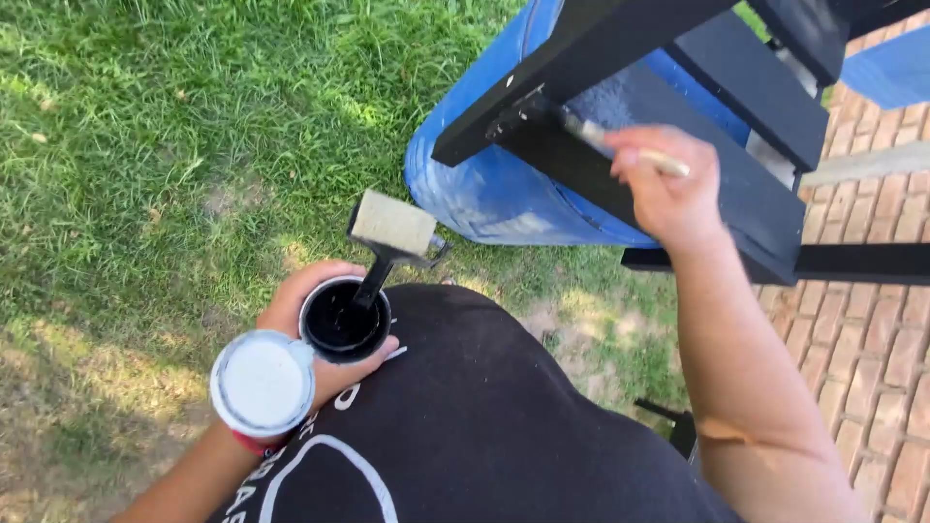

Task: Preparing black paint and applying it to a wooden chair frame using a brush and roller in an outdoor setting.

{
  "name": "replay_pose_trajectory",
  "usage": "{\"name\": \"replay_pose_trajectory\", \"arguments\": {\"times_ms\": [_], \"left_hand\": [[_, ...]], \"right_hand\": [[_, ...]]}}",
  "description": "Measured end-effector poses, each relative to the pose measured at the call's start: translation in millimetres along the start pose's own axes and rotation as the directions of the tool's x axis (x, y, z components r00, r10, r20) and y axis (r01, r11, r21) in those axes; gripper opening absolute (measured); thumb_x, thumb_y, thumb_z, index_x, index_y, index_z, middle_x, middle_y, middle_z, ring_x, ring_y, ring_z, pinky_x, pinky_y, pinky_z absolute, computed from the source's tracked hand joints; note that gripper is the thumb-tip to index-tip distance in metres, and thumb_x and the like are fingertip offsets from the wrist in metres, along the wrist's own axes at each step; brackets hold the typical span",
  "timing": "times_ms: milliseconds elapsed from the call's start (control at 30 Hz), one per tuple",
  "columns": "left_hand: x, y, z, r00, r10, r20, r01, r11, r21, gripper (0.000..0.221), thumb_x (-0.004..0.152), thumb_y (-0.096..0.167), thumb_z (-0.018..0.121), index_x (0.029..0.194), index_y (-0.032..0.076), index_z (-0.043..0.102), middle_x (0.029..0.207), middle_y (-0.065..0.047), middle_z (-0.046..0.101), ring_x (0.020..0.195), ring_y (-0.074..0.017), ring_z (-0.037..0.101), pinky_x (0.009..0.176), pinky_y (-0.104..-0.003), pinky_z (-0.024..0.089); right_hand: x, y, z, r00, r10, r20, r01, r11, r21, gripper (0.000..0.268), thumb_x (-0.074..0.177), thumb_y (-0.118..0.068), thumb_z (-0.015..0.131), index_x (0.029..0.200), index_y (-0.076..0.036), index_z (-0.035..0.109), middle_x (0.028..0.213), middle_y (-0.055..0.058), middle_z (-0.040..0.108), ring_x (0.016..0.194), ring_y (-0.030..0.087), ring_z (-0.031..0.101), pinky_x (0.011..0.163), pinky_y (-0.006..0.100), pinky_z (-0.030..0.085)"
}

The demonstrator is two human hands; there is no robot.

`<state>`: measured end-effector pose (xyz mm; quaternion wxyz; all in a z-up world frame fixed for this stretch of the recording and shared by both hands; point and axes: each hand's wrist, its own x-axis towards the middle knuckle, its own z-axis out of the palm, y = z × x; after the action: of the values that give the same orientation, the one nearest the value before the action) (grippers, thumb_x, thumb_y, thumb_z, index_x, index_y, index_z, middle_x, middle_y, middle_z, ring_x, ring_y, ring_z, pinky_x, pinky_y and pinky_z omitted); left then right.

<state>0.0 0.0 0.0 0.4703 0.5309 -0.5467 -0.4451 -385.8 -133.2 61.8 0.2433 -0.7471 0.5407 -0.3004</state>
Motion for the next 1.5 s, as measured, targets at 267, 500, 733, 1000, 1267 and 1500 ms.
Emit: {"name": "replay_pose_trajectory", "arguments": {"times_ms": [267,500,733,1000,1267,1500], "left_hand": [[6.1,5.3,-5.6,1.0,-0.024,0.01,0.024,0.999,-0.034,0.068,0.051,0.015,0.095,0.11,0.008,0.063,0.112,-0.01,0.072,0.111,-0.0302,0.069,0.1,-0.041,0.05],[12.6,8.9,-12.2,0.995,-0.07,0.074,0.071,0.997,-0.014,0.064,0.05,0.009,0.091,0.109,0.006,0.064,0.11,-0.014,0.072,0.11,-0.0353,0.068,0.098,-0.046,0.052],[12.8,2.8,-14.3,0.975,0.144,0.17,-0.152,0.988,0.04,0.063,0.065,0.025,0.09,0.119,0.01,0.06,0.119,-0.009,0.064,0.114,-0.0238,0.064,0.105,-0.036,0.049],[4.8,1.5,-18.0,0.985,0.11,0.134,-0.118,0.992,0.053,0.067,0.062,0.026,0.092,0.119,0.013,0.062,0.121,-0.007,0.064,0.115,-0.023,0.062,0.107,-0.037,0.046],[3.3,4.9,-15.6,0.988,0.07,0.136,-0.075,0.997,0.036,0.064,0.062,0.024,0.091,0.118,0.011,0.062,0.118,-0.008,0.065,0.114,-0.0222,0.064,0.105,-0.035,0.048],[1.6,1.9,-16.1,0.986,0.046,0.16,-0.043,0.999,-0.022,0.068,0.065,0.02,0.09,0.123,0.012,0.057,0.121,-0.007,0.063,0.117,-0.0214,0.063,0.108,-0.034,0.046]], "right_hand": [[-5.8,23.9,18.4,0.882,-0.433,0.186,0.471,0.797,-0.379,0.013,0.1,-0.007,0.064,0.107,-0.005,0.075,0.086,0.014,0.068,0.077,0.036,0.067,0.074,0.043,0.056],[2.9,13.5,21.8,0.946,-0.308,0.098,0.323,0.904,-0.279,0.014,0.103,-0.012,0.065,0.111,-0.006,0.075,0.086,0.012,0.066,0.078,0.036,0.067,0.075,0.042,0.055],[42.9,-7.1,7.4,0.962,-0.044,0.27,0.129,0.943,-0.307,0.021,0.108,-0.015,0.058,0.104,0.0,0.072,0.098,0.012,0.072,0.086,0.024,0.066,0.074,0.038,0.051],[24.2,-24.3,-41.9,0.99,0.136,0.023,-0.138,0.978,0.156,0.021,0.109,-0.02,0.055,0.109,-0.001,0.066,0.07,0.008,0.059,0.059,0.012,0.052,0.056,0.02,0.04],[26.9,-17.4,38.0,0.477,0.87,-0.125,-0.383,0.333,0.862,0.011,0.096,-0.003,0.053,0.103,-0.001,0.061,0.066,0.008,0.062,0.055,0.014,0.061,0.049,0.018,0.047],[37.6,-46.2,65.3,0.324,0.874,-0.361,-0.553,0.485,0.677,0.012,0.097,-0.006,0.046,0.102,-0.005,0.057,0.058,0.009,0.062,0.044,0.015,0.059,0.039,0.024,0.04]]}}
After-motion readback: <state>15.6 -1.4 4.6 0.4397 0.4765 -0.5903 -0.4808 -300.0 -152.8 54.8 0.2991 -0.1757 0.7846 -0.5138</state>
